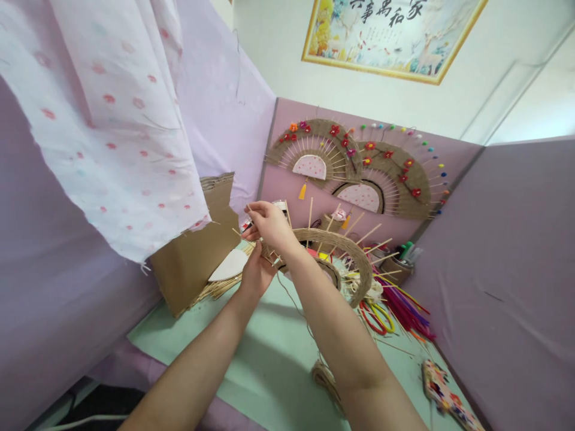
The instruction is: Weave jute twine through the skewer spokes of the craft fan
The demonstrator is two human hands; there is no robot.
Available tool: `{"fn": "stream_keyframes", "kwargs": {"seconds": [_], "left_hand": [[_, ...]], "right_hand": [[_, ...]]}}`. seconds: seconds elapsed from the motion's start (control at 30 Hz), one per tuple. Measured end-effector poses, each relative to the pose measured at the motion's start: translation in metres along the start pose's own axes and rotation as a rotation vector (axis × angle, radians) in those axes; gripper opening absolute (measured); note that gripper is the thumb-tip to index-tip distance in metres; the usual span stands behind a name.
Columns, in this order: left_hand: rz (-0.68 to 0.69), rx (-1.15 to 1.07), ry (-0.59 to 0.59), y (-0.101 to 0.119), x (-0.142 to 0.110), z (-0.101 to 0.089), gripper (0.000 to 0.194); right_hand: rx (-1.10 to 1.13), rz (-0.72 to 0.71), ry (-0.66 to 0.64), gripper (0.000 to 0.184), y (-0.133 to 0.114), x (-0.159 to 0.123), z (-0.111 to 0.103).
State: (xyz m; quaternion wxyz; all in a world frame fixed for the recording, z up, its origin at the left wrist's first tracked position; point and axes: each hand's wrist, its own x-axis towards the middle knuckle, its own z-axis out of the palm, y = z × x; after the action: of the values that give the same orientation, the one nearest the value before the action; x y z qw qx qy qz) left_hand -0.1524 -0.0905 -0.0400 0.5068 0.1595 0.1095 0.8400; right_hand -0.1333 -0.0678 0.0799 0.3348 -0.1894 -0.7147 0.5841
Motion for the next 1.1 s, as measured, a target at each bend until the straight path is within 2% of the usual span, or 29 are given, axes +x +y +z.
{"fn": "stream_keyframes", "kwargs": {"seconds": [0.2, 0.33, 0.53, 0.77, 0.93, 1.1], "left_hand": [[0.017, -0.005, -0.025, -0.002, 0.004, -0.007, 0.020], [-0.024, -0.002, -0.012, -0.001, 0.004, -0.007, 0.024], [-0.009, 0.048, 0.034, 0.003, 0.002, -0.006, 0.026], [0.041, 0.138, -0.001, 0.009, 0.001, -0.005, 0.029], [0.077, 0.185, -0.050, 0.009, 0.000, -0.005, 0.031], [0.105, 0.231, -0.052, 0.009, -0.002, -0.004, 0.031]], "right_hand": [[0.072, -0.106, 0.089, 0.016, 0.010, -0.022, -0.020], [0.123, -0.214, 0.232, 0.015, 0.021, -0.046, -0.048], [0.265, -0.181, 0.394, 0.020, 0.040, -0.061, -0.087], [0.229, -0.174, 0.393, 0.019, 0.052, -0.066, -0.087], [0.161, -0.222, 0.355, 0.019, 0.049, -0.071, -0.086], [0.149, -0.206, 0.359, 0.021, 0.042, -0.078, -0.089]]}}
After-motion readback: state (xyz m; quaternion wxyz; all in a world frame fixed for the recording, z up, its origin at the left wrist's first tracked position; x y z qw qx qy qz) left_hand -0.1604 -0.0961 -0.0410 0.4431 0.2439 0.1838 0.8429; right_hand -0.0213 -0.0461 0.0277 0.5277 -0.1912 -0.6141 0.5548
